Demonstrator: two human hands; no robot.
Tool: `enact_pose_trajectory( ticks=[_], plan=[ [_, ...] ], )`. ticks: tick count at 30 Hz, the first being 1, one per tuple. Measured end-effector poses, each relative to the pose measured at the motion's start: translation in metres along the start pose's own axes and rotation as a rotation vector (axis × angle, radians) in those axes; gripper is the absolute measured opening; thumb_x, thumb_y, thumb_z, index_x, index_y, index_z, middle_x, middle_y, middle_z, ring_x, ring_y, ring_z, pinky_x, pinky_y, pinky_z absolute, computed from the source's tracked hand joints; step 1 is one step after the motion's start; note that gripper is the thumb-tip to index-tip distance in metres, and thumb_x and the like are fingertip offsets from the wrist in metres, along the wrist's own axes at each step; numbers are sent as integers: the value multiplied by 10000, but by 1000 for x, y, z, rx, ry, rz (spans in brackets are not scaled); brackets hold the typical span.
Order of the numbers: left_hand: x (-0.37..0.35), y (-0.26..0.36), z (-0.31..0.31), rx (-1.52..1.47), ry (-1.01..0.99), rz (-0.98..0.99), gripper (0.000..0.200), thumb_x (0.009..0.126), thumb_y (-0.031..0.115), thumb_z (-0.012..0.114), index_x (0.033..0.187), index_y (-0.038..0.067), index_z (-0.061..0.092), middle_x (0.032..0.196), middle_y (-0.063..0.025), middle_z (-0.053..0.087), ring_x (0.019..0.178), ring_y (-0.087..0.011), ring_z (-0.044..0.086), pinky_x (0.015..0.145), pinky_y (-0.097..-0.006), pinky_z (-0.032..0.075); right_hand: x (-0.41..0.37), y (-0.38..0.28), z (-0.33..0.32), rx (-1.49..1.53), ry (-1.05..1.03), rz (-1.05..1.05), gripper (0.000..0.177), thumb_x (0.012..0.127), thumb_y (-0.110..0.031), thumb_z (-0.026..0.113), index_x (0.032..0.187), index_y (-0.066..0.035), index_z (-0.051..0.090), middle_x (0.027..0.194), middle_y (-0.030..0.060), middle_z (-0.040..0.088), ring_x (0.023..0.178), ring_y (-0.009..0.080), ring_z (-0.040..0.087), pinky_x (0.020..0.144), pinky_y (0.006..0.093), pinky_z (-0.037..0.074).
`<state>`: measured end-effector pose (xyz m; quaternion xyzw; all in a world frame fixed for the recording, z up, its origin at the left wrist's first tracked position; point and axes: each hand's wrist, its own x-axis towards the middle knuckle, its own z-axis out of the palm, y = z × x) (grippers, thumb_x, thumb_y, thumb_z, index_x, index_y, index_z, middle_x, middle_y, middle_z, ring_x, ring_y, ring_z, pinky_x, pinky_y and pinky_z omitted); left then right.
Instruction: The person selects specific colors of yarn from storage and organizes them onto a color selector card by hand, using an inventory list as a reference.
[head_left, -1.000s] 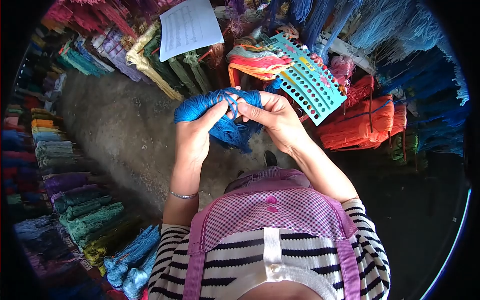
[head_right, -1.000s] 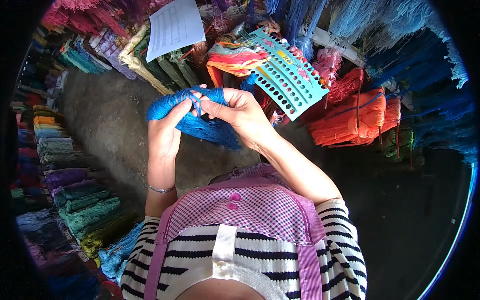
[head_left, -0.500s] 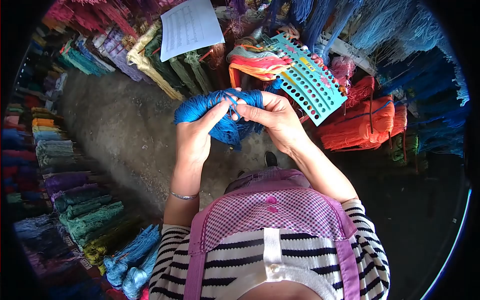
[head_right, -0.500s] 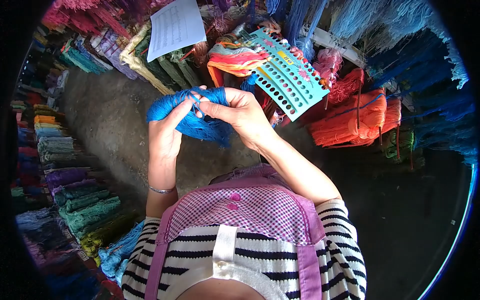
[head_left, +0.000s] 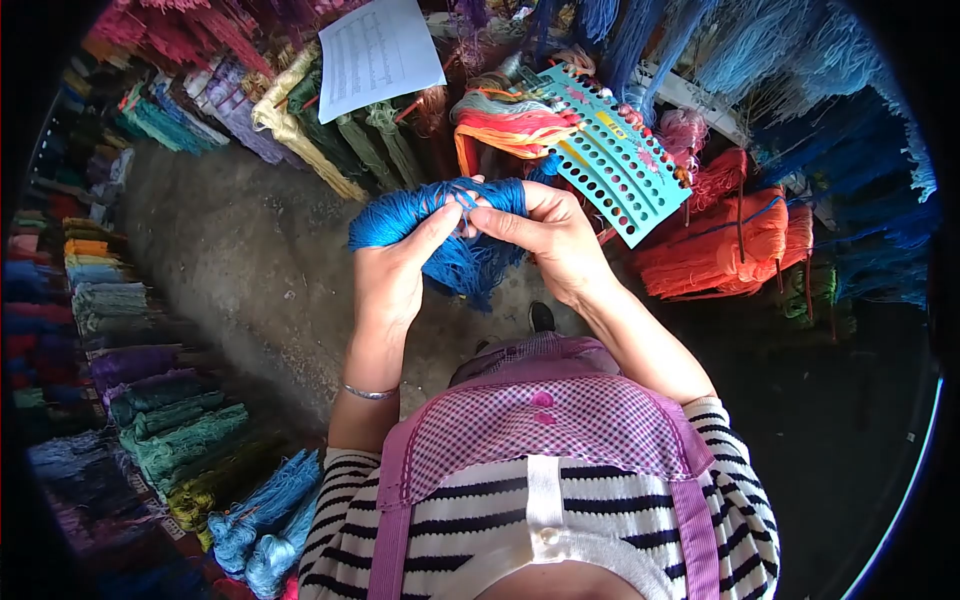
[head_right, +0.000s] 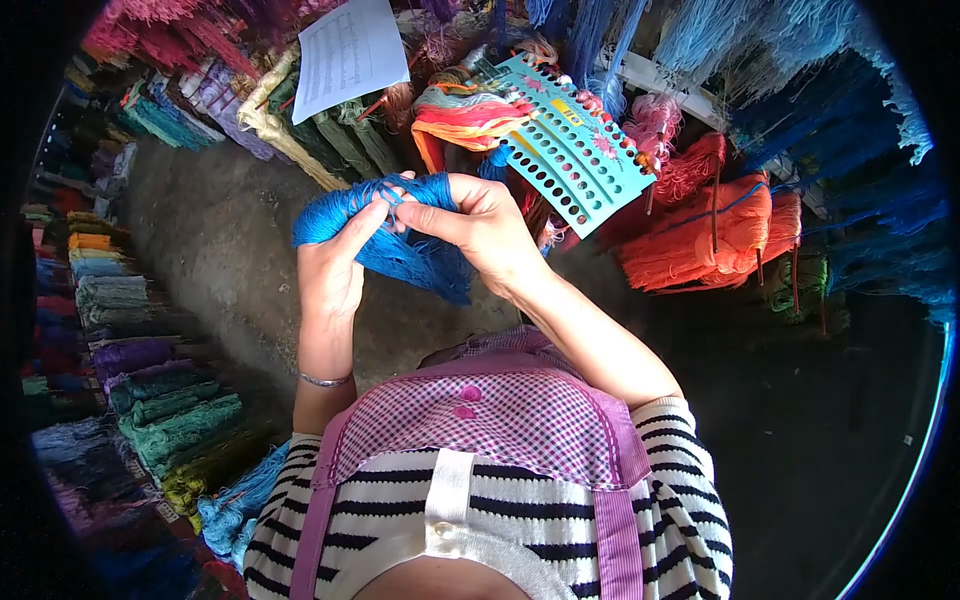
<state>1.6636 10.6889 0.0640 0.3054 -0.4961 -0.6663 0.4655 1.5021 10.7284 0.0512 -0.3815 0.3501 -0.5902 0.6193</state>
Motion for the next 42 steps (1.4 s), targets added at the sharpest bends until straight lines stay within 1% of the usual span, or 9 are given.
enact_pose_trajectory(
  ticks=[6,7,10,11,15,17,21,40,42],
  plan=[
    [1,-4,-3,-175,59,-35,212,907,90,561,1031,-60,645,1003,-128,668,889,-175,634,811,-288,502,8,-1,-3,225,-39,-12,164,911,-140,582,977,-10,657,883,73,680,840,139,622,813,302,469],
    [2,-2,3,-197,63,-80,356,959,240,485,1087,-66,613,1053,-122,651,933,-187,622,852,-315,486,9,3,-5,239,-26,36,189,911,-184,594,977,-21,662,888,59,676,807,126,611,795,286,459],
    [-2,1,6,-375,-69,-96,456,979,350,412,1115,-44,598,1070,-102,642,928,-176,619,863,-320,475,10,-8,9,165,29,46,159,882,-173,643,887,-17,672,838,47,661,731,98,578,712,245,465],
    [-5,1,8,-324,33,-82,527,985,427,347,1115,-18,599,1057,-83,642,922,-155,614,873,-309,461,10,-5,8,143,38,116,141,844,-151,688,883,-16,679,830,23,653,719,80,553,692,218,438],
    [-5,-10,-5,-224,4,-40,499,984,374,352,1236,-18,531,1216,-117,582,1120,-199,548,965,-379,418,11,2,4,78,11,72,125,805,-57,702,912,3,678,849,25,662,750,81,576,715,223,457],
    [0,-18,-13,-280,78,-74,288,948,220,520,1073,-15,632,1023,-72,658,913,-126,618,850,-273,468,9,-1,7,113,26,95,133,806,-54,700,923,3,677,859,32,667,766,88,590,730,232,471],
    [0,-10,-7,-92,83,48,178,861,-14,591,1018,-29,674,992,-110,680,884,-137,638,804,-262,494,7,-1,8,168,28,90,153,810,-44,691,955,3,672,889,51,677,803,107,622,758,260,501],
    [-1,-4,2,-36,14,72,203,900,63,579,1053,-49,653,1018,-99,673,920,-124,627,845,-245,483,9,1,1,43,-12,73,179,846,-115,683,991,-9,676,900,43,675,820,93,610,802,241,481],
    [-1,-3,0,-106,72,-32,194,895,63,593,1042,-47,656,1017,-88,671,914,-120,627,837,-249,486,9,-2,3,37,-19,83,184,854,-117,674,1003,-9,671,896,48,676,834,93,606,805,247,481]
  ],
)
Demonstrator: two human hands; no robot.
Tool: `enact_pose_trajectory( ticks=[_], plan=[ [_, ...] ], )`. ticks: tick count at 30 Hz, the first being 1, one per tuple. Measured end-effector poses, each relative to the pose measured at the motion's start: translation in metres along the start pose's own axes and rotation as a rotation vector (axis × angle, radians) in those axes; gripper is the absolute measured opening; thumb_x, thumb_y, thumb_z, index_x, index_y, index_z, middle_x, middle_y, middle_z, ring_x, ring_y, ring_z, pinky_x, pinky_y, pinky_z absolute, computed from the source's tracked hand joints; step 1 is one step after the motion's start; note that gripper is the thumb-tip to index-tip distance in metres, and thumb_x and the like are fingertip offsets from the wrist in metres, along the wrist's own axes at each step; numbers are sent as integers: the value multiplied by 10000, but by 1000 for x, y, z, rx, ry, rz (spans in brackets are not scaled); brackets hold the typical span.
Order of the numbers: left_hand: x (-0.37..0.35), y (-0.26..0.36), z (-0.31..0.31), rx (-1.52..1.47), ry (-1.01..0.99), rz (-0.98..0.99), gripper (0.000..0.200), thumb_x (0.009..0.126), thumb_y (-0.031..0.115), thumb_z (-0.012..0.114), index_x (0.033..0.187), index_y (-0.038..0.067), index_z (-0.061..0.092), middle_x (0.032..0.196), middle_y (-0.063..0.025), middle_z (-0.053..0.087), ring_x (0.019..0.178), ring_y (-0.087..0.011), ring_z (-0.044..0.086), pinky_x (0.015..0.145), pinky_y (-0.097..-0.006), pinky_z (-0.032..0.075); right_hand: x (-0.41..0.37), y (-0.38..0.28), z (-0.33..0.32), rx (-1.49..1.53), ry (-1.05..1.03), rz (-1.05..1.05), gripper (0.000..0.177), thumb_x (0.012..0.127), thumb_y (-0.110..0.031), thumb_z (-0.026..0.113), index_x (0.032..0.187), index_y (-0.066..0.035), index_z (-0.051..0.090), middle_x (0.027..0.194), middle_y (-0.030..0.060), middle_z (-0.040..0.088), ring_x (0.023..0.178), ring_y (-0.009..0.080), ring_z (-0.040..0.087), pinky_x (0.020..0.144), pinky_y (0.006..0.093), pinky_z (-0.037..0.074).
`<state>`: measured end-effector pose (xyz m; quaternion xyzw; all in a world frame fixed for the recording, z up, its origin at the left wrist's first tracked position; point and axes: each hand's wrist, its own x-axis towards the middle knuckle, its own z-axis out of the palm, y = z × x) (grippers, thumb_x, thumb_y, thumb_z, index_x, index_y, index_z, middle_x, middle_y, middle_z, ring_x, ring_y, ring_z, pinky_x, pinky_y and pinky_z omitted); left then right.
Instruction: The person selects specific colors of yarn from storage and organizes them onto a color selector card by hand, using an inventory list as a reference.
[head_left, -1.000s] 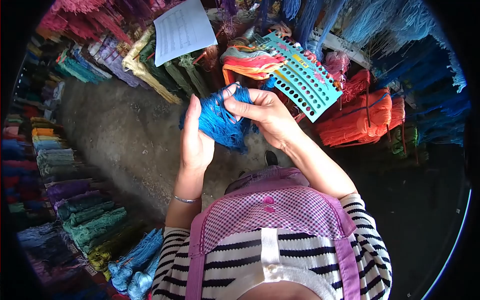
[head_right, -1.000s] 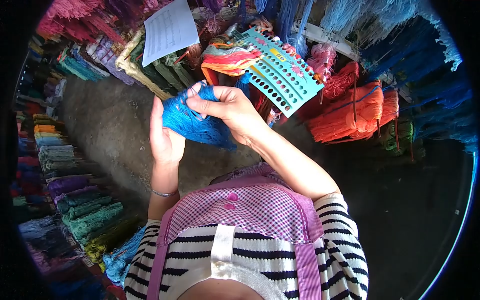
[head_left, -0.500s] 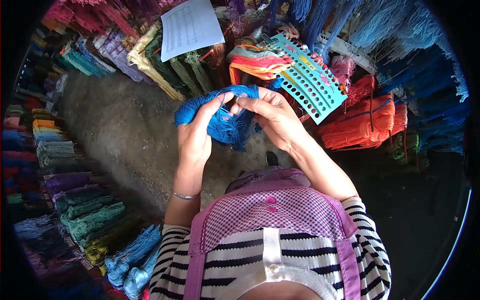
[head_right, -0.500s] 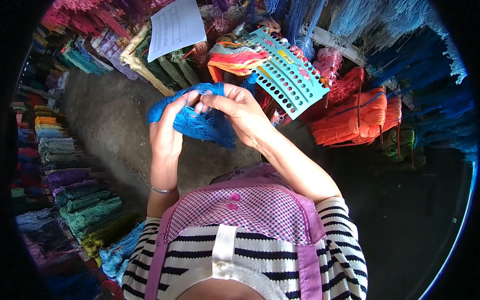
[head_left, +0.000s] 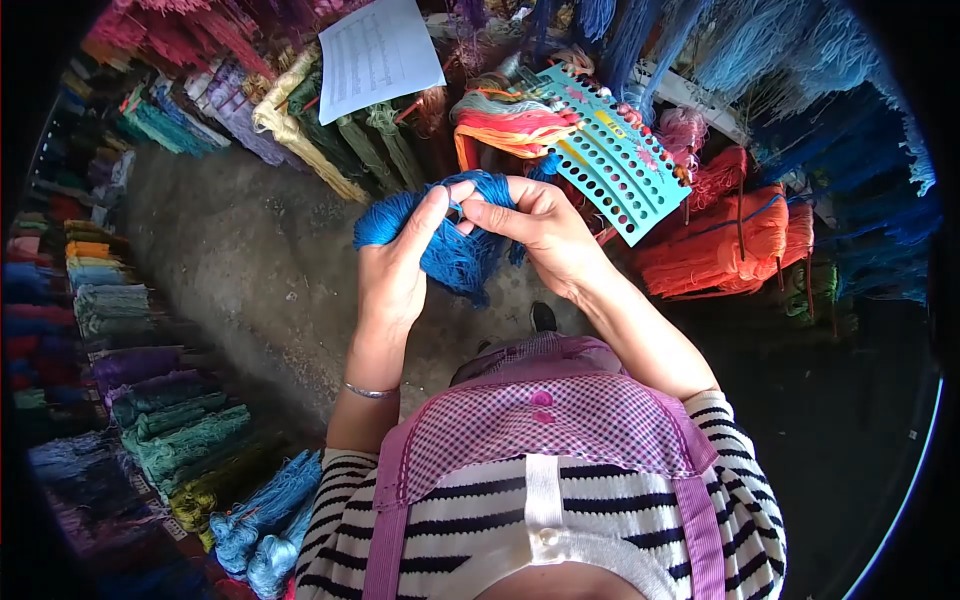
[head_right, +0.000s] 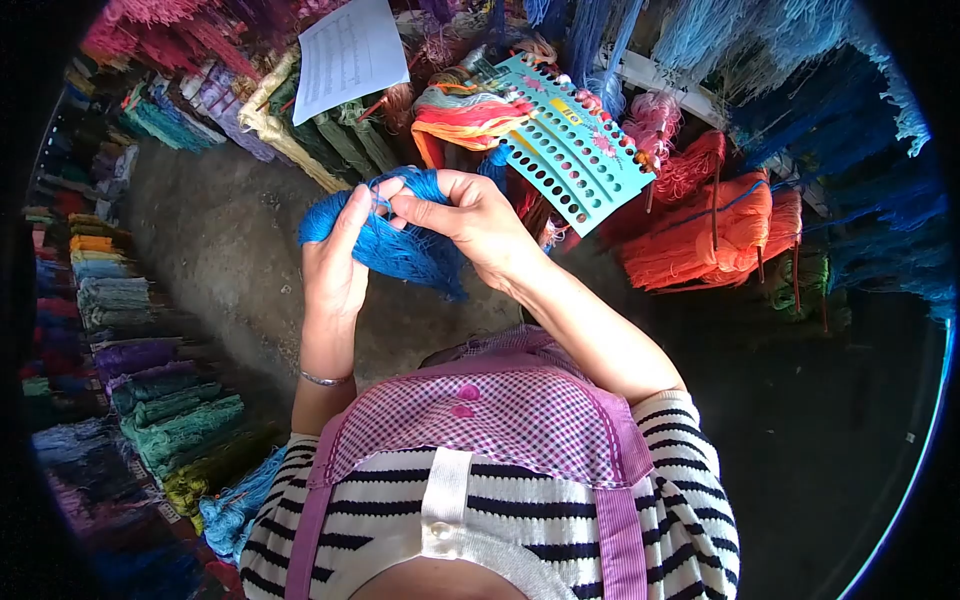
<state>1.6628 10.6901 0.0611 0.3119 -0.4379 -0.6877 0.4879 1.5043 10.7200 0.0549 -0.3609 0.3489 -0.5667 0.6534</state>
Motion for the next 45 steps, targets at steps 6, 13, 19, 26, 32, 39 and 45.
enact_pose_trajectory(
  ticks=[6,13,19,26,32,39,45],
  plan=[
    [2,-9,-9,108,-34,63,185,872,15,609,1041,-43,657,999,-88,674,887,-134,634,814,-259,504,-1,2,0,41,39,-35,202,874,-152,655,1014,-7,666,855,39,670,808,87,586,759,239,473],
    [1,-5,4,87,41,89,186,861,-7,618,1038,-37,665,977,-86,674,847,-126,629,786,-251,506,1,1,-6,24,-2,-8,206,859,-165,676,991,-7,674,813,45,670,753,86,584,724,235,469],
    [3,-9,1,254,-18,215,176,866,9,618,1027,-46,665,973,-95,680,820,-120,632,757,-254,521,1,0,-5,-26,6,-12,163,837,-150,698,927,-14,696,822,37,674,755,79,584,721,232,468],
    [4,-9,-5,150,12,178,205,872,0,594,1065,-42,648,975,-110,678,819,-141,640,751,-275,526,3,1,4,119,70,-26,148,860,-127,654,958,-20,682,857,46,677,777,102,608,747,247,470],
    [-4,-4,-3,71,-209,94,425,963,266,437,1259,-24,530,1160,-103,593,997,-140,575,831,-295,490,10,0,-4,138,12,89,158,899,-177,608,922,-32,666,822,26,655,734,106,596,724,255,467],
    [-3,-11,-14,234,-232,268,477,987,329,368,1250,-30,541,1157,-78,599,965,-114,543,893,-279,420,8,4,-1,14,-7,56,130,813,-111,695,897,-14,682,813,15,654,715,77,568,694,233,454],
    [1,-8,-3,156,-45,161,223,891,41,594,1098,-26,644,995,-67,678,758,-72,572,718,-214,475,6,8,-5,3,-32,-33,142,823,-61,668,957,-16,689,885,46,676,803,119,607,778,268,471]
  ],
)
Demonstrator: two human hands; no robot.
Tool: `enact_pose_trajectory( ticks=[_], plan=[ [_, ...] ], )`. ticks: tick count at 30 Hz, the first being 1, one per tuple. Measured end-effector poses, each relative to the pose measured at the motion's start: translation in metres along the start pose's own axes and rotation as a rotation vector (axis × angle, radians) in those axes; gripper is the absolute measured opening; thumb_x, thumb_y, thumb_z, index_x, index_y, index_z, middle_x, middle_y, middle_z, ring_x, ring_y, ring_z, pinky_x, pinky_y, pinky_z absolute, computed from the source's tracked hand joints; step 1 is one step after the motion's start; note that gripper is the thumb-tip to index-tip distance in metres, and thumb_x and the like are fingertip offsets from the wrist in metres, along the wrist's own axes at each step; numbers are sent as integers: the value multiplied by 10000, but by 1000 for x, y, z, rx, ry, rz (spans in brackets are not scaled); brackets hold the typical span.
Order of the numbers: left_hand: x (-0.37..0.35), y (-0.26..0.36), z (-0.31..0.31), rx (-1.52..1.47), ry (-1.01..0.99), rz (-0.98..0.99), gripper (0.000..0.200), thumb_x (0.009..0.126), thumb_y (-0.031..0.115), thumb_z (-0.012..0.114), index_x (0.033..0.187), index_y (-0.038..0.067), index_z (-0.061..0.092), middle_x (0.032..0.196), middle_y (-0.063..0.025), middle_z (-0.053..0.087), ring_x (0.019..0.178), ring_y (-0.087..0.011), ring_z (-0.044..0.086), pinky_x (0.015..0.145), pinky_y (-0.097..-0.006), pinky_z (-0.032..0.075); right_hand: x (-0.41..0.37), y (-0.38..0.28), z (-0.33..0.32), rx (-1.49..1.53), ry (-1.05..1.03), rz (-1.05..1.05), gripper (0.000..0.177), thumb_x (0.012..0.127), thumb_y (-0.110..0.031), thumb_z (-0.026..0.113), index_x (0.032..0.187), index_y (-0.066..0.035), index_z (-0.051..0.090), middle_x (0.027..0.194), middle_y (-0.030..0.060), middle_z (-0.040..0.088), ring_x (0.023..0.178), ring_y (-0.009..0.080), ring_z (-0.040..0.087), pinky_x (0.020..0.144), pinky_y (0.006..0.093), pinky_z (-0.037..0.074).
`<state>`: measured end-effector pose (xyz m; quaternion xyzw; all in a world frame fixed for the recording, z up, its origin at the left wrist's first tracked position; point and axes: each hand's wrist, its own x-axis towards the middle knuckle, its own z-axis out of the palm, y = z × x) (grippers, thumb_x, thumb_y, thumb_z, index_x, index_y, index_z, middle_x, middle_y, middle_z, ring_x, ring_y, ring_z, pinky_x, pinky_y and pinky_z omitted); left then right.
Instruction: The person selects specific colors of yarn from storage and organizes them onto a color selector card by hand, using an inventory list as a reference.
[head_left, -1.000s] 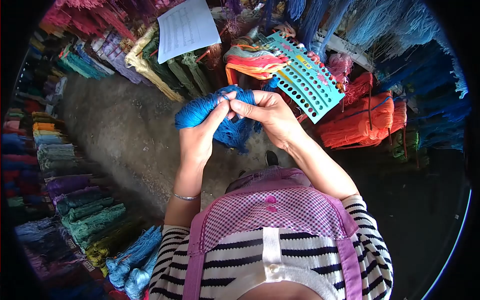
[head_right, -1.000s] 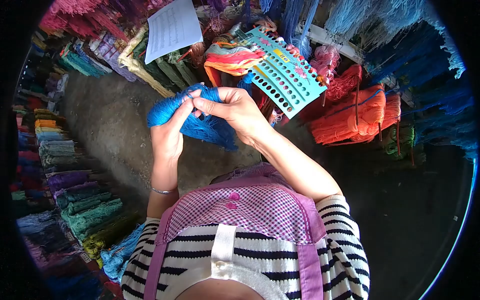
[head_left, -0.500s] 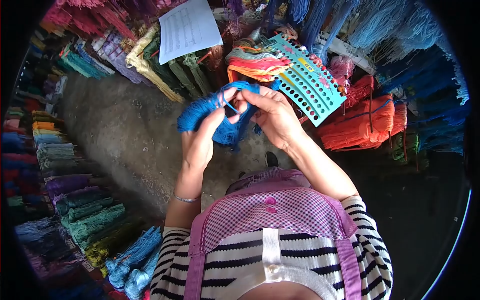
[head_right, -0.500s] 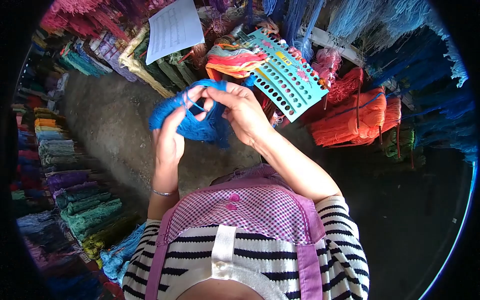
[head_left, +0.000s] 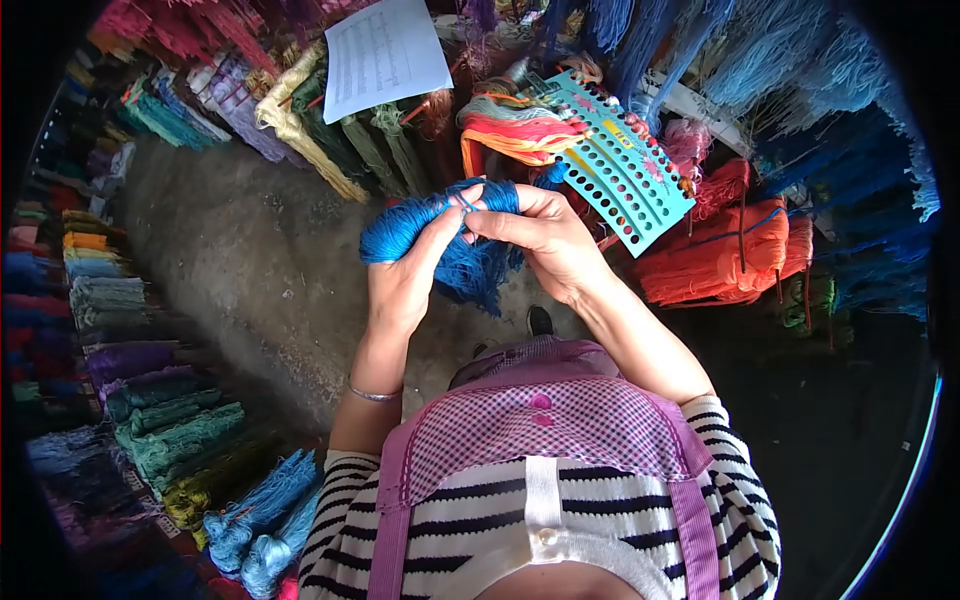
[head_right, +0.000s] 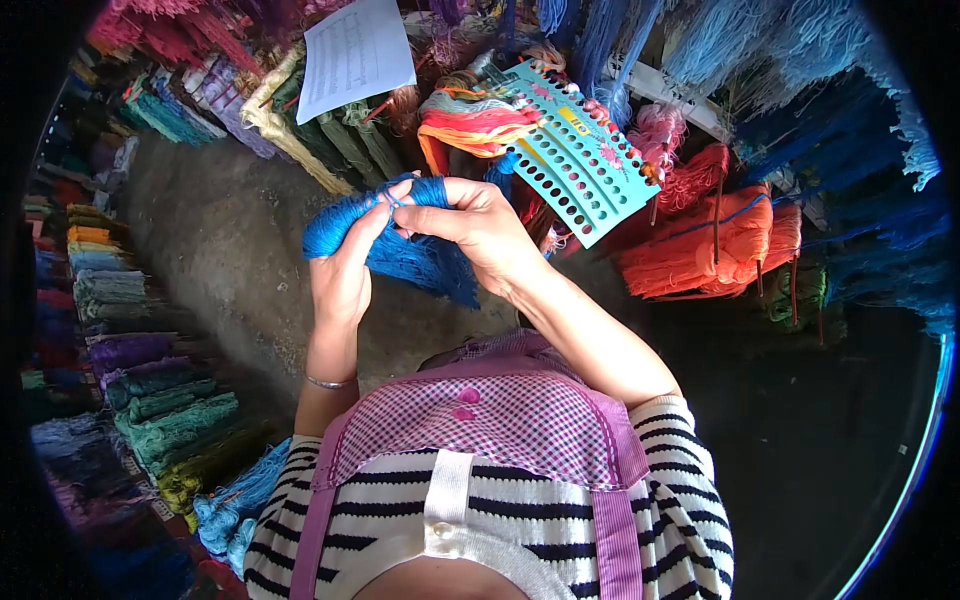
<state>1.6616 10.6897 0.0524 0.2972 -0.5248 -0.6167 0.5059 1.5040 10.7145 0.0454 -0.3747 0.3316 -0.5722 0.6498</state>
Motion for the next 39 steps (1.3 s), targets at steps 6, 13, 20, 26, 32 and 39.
enact_pose_trajectory(
  ticks=[6,13,20,26,32,39],
  plan=[
    [1,-4,-3,-66,2,-1,176,909,60,575,1036,-30,659,1013,-76,676,799,-86,588,731,-229,487,-1,-1,1,111,50,56,189,817,-43,659,1001,-3,681,936,81,688,856,159,638,834,292,481],
    [2,-9,-11,-7,4,56,182,921,68,560,1042,-22,660,981,-66,677,828,-95,603,749,-239,491,1,3,3,155,82,44,175,814,-55,649,982,-13,673,925,76,680,859,154,627,828,299,475],
    [0,-2,-14,75,-2,62,205,930,56,537,1084,-19,648,984,-60,672,842,-98,610,764,-248,490,5,1,9,141,38,91,99,849,-101,645,926,-43,669,844,15,655,749,72,562,718,239,438],
    [-3,-6,-19,353,-29,260,235,939,77,511,1111,-21,636,1058,-96,665,919,-141,620,810,-263,485,4,3,23,33,105,90,121,844,-134,680,928,-48,668,835,-8,654,751,56,551,718,237,437],
    [10,18,-55,-504,326,-191,219,934,136,432,860,-29,557,705,-87,589,732,-211,614,673,-281,499,-5,-9,13,380,-5,147,230,976,-233,447,824,-73,514,637,-14,447,572,113,436,641,283,399],
    [18,-29,-364,-831,154,-211,324,914,175,457,608,133,359,517,27,302,479,-92,269,450,-241,236,-110,-131,-63,-586,520,144,308,907,-329,578,734,-129,418,591,-77,319,476,29,261,435,207,178]
  ],
)
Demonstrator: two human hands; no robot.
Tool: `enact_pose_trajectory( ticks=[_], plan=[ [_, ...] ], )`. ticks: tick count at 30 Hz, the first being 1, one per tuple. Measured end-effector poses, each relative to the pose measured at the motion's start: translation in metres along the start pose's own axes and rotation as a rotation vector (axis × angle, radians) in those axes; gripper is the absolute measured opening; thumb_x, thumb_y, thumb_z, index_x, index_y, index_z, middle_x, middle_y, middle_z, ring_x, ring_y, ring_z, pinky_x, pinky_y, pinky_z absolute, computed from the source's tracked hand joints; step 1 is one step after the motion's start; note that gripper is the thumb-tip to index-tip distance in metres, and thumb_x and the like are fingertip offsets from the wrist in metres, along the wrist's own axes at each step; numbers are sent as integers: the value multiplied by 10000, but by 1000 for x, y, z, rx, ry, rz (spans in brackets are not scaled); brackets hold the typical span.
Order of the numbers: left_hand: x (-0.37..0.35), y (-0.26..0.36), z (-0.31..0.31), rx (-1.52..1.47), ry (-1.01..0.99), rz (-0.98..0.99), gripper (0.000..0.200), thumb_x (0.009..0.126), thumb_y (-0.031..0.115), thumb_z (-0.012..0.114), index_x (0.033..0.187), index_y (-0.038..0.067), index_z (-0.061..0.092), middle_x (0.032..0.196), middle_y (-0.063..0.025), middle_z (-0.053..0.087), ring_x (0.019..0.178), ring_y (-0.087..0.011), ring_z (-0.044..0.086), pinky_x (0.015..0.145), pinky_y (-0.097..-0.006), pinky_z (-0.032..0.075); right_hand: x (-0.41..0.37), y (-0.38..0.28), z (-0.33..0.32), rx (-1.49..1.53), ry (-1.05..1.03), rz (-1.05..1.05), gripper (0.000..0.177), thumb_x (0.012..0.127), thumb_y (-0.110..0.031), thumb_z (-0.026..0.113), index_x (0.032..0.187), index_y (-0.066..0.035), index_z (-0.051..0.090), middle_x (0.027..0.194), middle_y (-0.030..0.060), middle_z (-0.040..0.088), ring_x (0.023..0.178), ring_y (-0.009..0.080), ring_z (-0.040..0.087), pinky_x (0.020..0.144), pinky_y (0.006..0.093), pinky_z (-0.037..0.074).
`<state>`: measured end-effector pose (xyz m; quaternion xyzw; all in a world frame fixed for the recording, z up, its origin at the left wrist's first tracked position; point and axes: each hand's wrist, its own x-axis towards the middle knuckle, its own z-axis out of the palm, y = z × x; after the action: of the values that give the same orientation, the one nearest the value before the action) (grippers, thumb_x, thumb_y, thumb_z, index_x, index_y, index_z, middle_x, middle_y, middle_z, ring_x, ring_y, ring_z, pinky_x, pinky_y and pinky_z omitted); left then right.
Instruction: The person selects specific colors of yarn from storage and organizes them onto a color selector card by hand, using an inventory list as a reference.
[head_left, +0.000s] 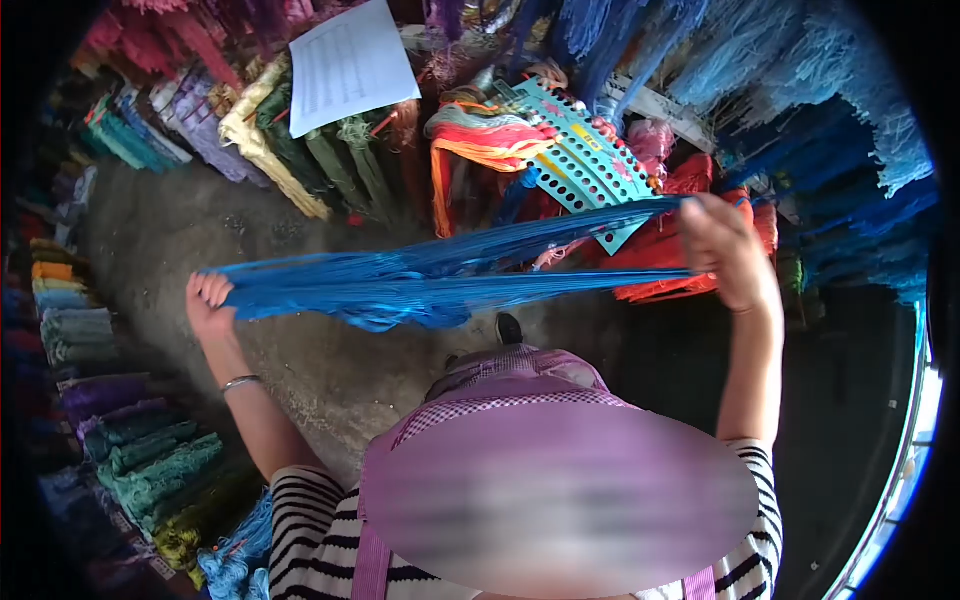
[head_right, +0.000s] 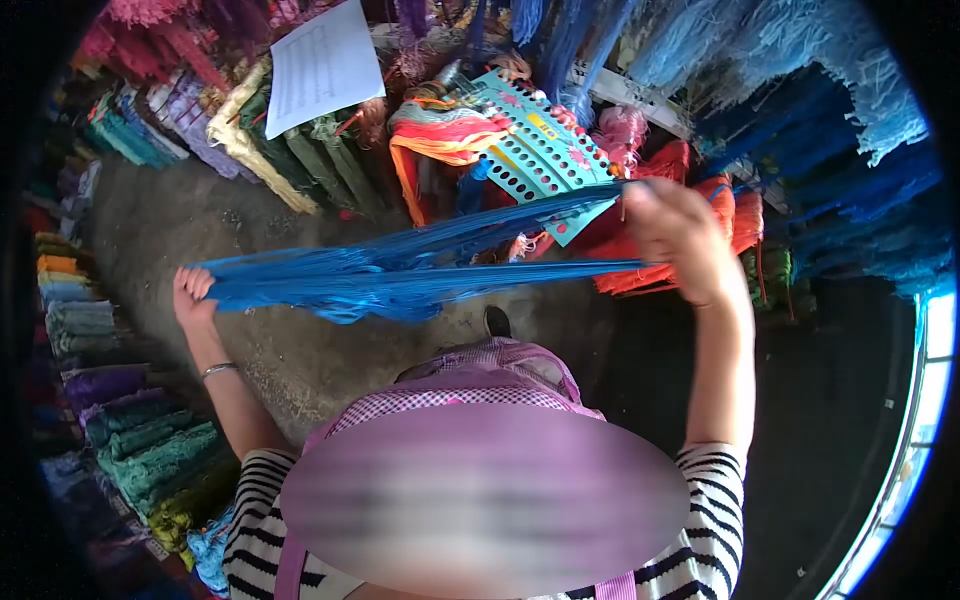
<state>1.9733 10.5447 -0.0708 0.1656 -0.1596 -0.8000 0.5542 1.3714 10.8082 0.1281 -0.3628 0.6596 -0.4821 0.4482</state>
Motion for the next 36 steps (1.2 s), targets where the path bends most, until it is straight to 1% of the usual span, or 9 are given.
enact_pose_trajectory(
  ticks=[6,8,12,17,22,29,31,34,36],
  plan=[
    [-6,66,-115,289,595,271,314,920,233,435,622,165,364,486,40,278,418,-83,228,383,-252,173,-33,-39,-145,-321,664,-214,202,925,-299,569,814,-131,574,573,-96,298,484,19,221,445,220,139],
    [-7,69,-130,378,649,320,315,925,250,440,631,164,364,491,40,289,417,-82,236,381,-250,180,-40,-39,-218,-1082,1063,-630,284,912,-326,578,971,-58,652,737,48,607,631,158,561,593,285,432],
    [-12,82,-134,417,622,453,224,947,339,447,879,134,505,617,29,420,462,-70,320,387,-212,260,-82,-74,-238,-1348,1432,-257,381,874,-435,577,1026,-99,676,1009,134,657,896,295,644,781,349,482],
    [-9,-69,13,-15,13,39,568,943,484,432,1367,105,420,941,-88,574,537,-78,391,406,-193,323,-74,-92,-17,-957,512,-129,105,782,-88,668,840,-2,683,705,6,608,576,74,515,526,243,424],
    [-26,-225,176,147,-632,-285,814,828,534,596,1401,29,314,1274,-183,481,429,-50,408,376,-180,306,-39,-37,100,-1023,-305,-635,228,771,-225,717,883,-36,653,659,117,630,619,280,643,564,361,500],
    [-54,-302,239,657,-722,-41,348,891,375,615,904,28,598,575,22,524,486,-40,455,465,-172,336,-32,-14,80,-859,-434,-443,262,796,-214,696,944,-18,605,879,164,624,851,333,630,740,395,500],
    [-45,-302,232,528,-910,-714,359,933,369,542,964,15,588,684,-33,587,434,-43,442,399,-186,300,-34,13,82,-321,-390,-422,204,826,-185,665,925,-29,580,873,153,616,848,327,636,707,402,508],
    [-47,-317,234,412,-864,-617,473,965,413,442,1257,45,496,802,-115,652,390,-58,447,347,-182,273,-42,19,73,868,-13,-149,166,909,-208,560,854,-60,508,840,86,564,864,259,605,683,359,494],
    [-33,-297,245,351,-622,-302,553,983,375,407,1445,115,249,1140,-132,583,400,-49,413,333,-171,280,-47,-3,19,610,339,-273,331,928,-289,520,672,-91,448,596,7,415,522,142,363,522,287,324]
  ],
)
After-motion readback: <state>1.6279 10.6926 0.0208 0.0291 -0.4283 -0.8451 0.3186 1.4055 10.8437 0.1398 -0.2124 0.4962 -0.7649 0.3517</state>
